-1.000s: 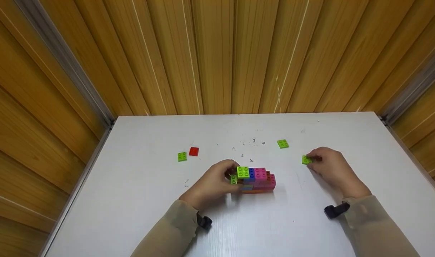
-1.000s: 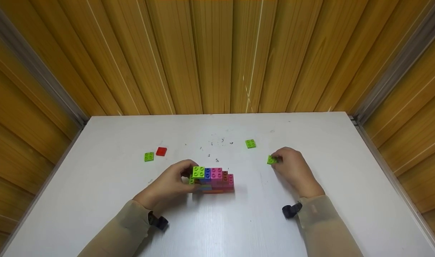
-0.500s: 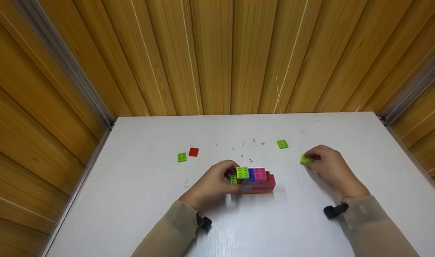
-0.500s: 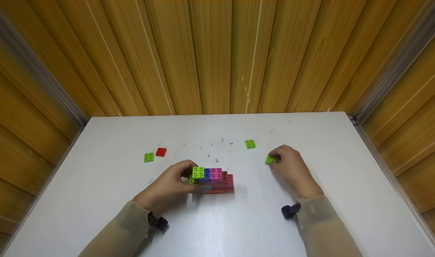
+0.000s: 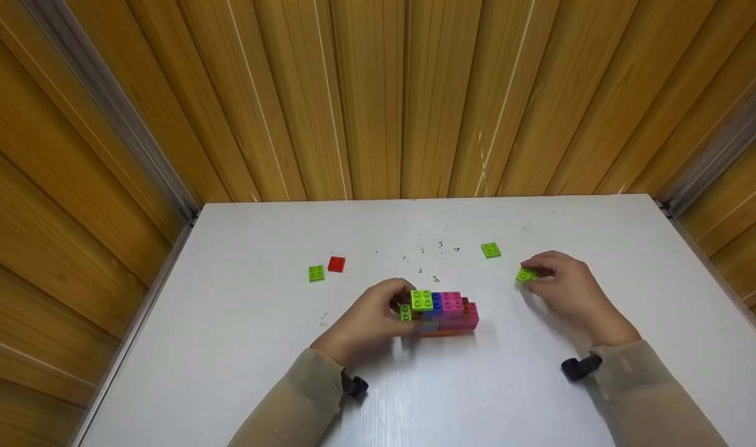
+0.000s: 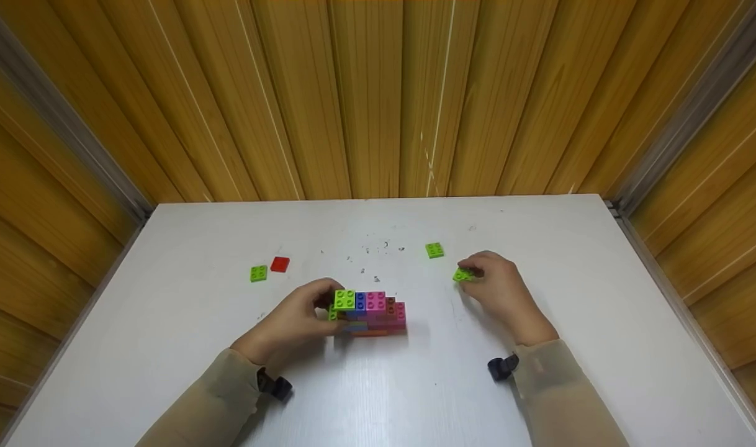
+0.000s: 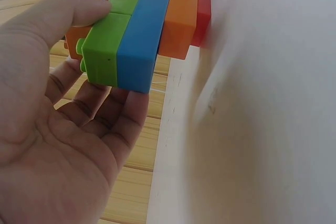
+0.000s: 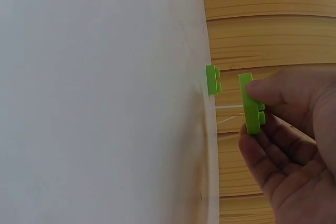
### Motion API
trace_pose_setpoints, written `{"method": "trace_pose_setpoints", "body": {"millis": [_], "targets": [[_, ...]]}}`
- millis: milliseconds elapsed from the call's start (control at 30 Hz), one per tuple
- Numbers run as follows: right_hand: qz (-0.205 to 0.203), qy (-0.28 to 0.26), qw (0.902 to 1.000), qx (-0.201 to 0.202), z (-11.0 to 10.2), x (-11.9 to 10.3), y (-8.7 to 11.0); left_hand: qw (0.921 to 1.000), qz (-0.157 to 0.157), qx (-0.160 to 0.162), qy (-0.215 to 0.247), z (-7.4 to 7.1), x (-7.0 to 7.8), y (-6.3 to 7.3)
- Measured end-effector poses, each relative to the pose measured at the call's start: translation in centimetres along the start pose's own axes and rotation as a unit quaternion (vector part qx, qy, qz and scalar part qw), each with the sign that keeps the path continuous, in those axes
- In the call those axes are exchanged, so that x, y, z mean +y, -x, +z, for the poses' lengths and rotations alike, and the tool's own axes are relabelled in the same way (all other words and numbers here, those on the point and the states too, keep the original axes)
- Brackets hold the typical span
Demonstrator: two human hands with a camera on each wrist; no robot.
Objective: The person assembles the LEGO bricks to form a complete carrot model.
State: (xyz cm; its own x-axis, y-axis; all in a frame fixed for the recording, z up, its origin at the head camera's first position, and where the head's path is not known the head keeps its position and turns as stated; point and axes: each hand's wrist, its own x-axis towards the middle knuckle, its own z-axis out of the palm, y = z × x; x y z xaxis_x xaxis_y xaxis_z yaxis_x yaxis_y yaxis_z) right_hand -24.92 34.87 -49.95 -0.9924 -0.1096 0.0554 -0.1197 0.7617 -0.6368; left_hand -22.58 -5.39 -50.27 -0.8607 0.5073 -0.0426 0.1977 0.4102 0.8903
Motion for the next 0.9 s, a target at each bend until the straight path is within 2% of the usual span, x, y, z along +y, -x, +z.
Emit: {"method": "trace_pose_setpoints", "body": {"millis": [267,900], "targets": [[-0.026,-0.008,0.9996,0.005,0.4,-1.3,0.3,1.0,-0.002,-0.002,-0.003,0.0,0.1,0.0],[-0.108,-0.062,0.9919,0.023,1.5,-6.8,2.6,1.0,0.006,0.0,-0.003,0.0,-0.1,0.0]]}}
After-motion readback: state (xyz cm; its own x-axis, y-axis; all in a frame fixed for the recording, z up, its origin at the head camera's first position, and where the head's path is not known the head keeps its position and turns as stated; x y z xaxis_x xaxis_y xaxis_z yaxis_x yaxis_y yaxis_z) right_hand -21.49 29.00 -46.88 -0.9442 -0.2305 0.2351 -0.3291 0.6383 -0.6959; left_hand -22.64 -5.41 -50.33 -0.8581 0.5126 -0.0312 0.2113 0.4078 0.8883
